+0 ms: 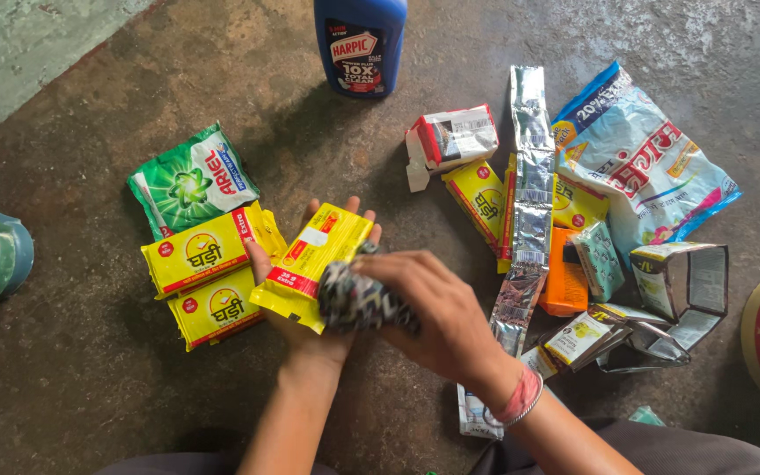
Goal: The person sits on the floor and uses a patterned cloth to wipe the surface of several yellow detergent packets. They pick up each packet, rub it with the cloth, and place it back down among other cleaning supplies.
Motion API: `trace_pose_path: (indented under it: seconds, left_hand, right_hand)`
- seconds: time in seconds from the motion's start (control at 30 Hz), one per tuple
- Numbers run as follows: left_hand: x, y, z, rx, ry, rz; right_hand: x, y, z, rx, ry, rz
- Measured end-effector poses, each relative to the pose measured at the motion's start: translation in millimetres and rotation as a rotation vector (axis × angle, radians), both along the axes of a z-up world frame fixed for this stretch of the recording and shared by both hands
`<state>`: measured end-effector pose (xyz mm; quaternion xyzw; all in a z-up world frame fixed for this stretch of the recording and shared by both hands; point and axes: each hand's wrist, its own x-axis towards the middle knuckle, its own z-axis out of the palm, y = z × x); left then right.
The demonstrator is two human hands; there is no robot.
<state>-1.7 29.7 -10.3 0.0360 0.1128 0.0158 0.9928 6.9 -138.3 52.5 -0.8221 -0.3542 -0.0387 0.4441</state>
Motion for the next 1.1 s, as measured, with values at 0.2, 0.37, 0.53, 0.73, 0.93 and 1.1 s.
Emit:
trace_pose_path:
  seconds: [0.2,0.37,0.53,0.73,0.93,1.1]
  left_hand:
    - [-0.7,7.2,-9.2,-0.039,0.074,-0.042]
    - [0.9,4.8,-11.4,-0.14,0.035,-0.063]
    - [-1.6,1.4,-11.0,-0.173,0.066,-0.064]
    - [3.0,-2.1,-4.4,-0.188,-0.105,-0.228]
    - [-4.8,-7.3,10.9,-0.1,-0.106,-0.225]
    - [-0.1,-5.7,16.2,-0.027,-0.089,-0.212]
  right_hand:
    - [-9.8,2.6,10.0,-0.006,-0.119,0.172]
    - [-11.5,1.5,10.5,-0.077,-0.209,0.227]
    - [-11.1,1.1,7.7,-0.101,-0.195,0.218]
    - [-8.4,-1.6,3.2,-0.119,-0.175,0.197]
    - [5.2,-11.8,-0.6,-0.132,-0.136,0.08]
    - [14.9,-18.9,-2.5,-0.164,-0.1,-0.035]
